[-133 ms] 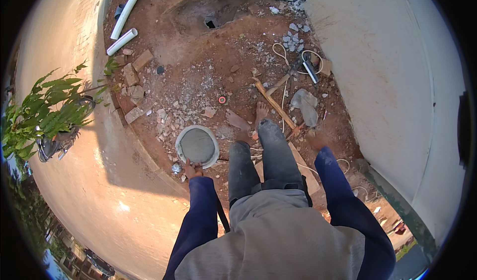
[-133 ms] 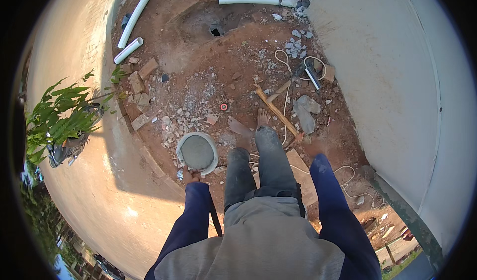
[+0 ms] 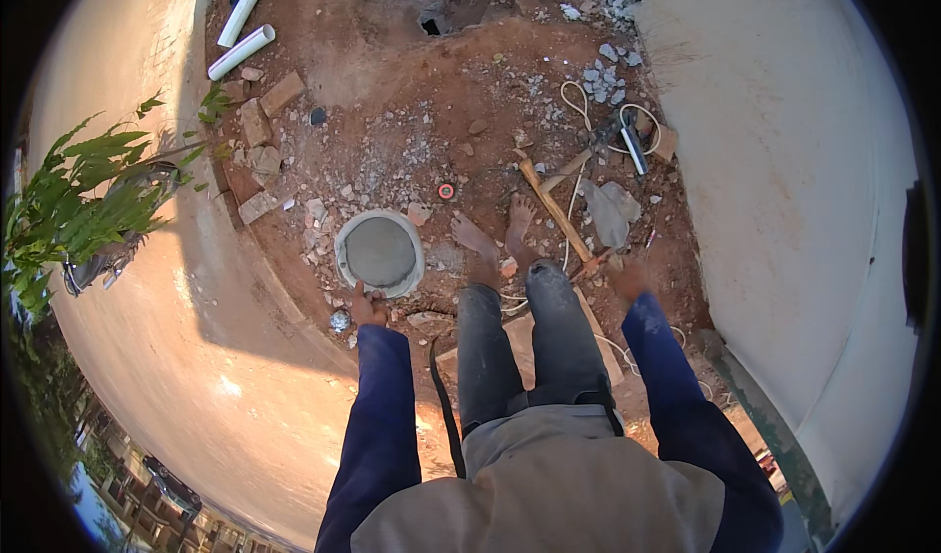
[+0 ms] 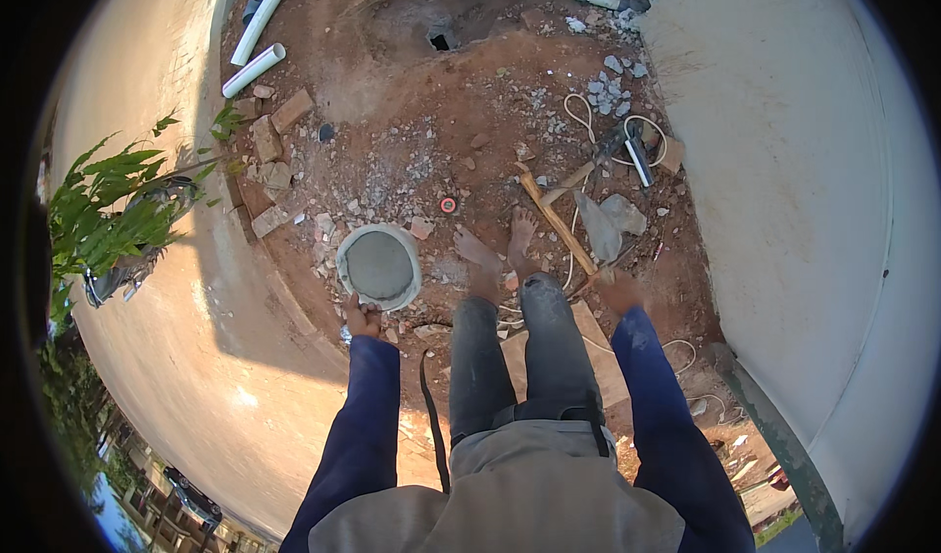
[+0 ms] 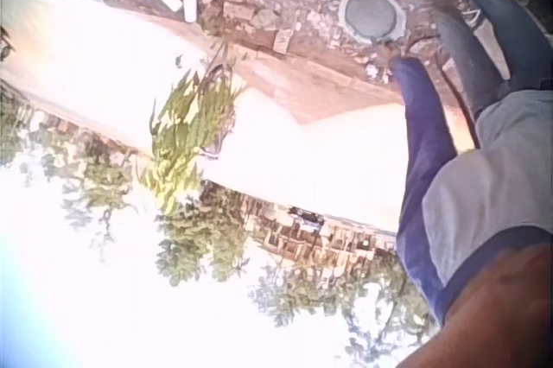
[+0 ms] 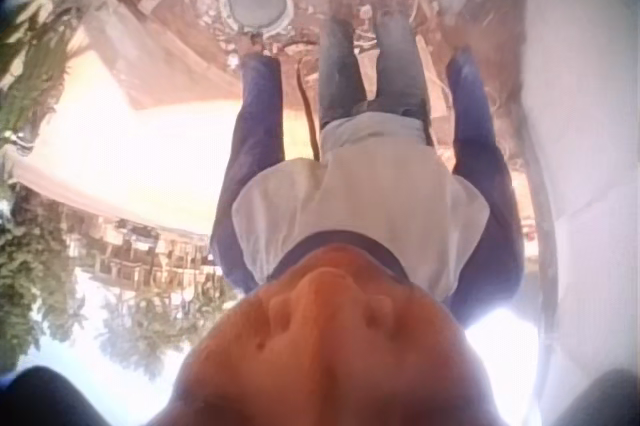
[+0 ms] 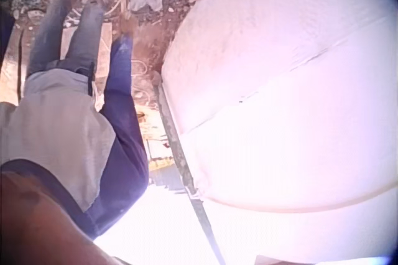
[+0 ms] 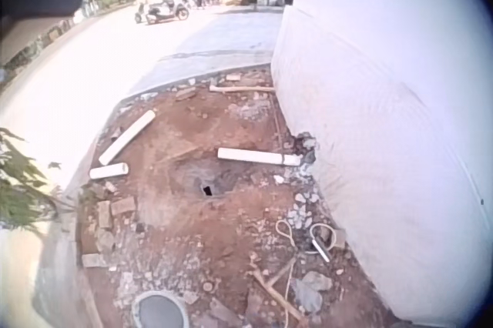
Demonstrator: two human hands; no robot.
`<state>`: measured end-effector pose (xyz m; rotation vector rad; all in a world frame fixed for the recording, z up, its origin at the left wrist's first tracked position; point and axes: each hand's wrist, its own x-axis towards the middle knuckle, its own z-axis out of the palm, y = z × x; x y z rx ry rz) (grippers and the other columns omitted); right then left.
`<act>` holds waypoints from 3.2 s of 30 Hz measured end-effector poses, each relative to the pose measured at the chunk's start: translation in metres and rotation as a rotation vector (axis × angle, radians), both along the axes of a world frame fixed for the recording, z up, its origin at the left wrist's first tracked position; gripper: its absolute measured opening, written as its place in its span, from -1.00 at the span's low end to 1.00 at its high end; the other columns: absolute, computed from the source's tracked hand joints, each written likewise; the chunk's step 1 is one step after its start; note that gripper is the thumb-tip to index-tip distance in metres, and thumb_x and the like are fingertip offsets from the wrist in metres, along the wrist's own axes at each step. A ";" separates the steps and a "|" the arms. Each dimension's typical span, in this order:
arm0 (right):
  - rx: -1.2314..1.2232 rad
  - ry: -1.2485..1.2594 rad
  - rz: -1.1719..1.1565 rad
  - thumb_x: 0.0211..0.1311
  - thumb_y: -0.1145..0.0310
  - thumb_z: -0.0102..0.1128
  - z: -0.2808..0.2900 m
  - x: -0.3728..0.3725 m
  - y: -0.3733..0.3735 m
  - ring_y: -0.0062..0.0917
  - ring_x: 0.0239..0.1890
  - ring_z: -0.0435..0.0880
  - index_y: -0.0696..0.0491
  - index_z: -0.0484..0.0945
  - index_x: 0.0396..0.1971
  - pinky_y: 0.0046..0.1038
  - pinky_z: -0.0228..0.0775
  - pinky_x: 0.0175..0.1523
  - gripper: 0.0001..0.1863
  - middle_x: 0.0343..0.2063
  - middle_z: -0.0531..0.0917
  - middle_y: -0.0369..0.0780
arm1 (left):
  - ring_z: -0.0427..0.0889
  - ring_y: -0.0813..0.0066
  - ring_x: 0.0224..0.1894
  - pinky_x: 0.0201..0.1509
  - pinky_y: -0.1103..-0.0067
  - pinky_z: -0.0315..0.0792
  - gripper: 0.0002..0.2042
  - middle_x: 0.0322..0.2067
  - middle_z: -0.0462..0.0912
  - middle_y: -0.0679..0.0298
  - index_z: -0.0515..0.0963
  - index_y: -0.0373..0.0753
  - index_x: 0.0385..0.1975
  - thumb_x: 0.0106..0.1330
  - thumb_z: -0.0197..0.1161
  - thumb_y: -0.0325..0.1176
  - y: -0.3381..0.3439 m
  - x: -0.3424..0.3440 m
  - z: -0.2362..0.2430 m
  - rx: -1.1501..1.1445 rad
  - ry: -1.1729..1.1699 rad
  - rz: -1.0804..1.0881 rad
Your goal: The person scoops cement from a bucket using a trowel and applies it to the wall around a white PVC pipe. They repeatedly smooth the cement and adjust the pipe's position to ensure it is properly set in the wall.
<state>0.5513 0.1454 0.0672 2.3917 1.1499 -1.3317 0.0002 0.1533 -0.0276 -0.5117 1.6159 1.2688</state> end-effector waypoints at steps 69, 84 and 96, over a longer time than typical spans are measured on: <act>0.146 0.524 -2.084 0.23 0.21 0.06 -0.115 0.115 -0.208 -0.78 -0.83 0.13 0.05 0.45 -0.41 -0.66 -0.08 -0.79 -0.80 -0.72 0.38 -0.40 | 0.36 0.53 -0.62 -0.53 0.54 0.36 -0.78 -0.58 0.37 0.37 0.31 -0.10 -0.47 0.40 0.01 -0.18 0.152 0.210 0.040 -0.444 0.220 -1.261; 0.099 0.651 -2.135 0.24 -0.06 0.12 -0.307 -0.059 -0.089 -0.34 -0.24 0.59 0.01 0.36 -0.04 -0.11 0.51 -0.14 -0.51 -0.34 0.52 -0.21 | 0.37 0.56 -0.61 -0.52 0.57 0.34 -0.79 -0.59 0.39 0.39 0.35 -0.12 -0.48 0.38 0.05 -0.21 0.127 0.203 0.072 -0.567 0.340 -1.343; 0.172 0.852 -2.486 0.16 -0.04 0.25 -0.395 -0.064 0.008 -0.24 -0.24 0.53 0.19 0.24 -0.04 -0.05 0.51 -0.19 -0.35 -0.32 0.45 -0.16 | 0.39 0.53 -0.62 -0.53 0.56 0.34 -0.71 -0.62 0.40 0.38 0.34 -0.12 -0.51 0.42 -0.02 -0.11 0.134 0.173 0.070 -0.555 0.410 -1.279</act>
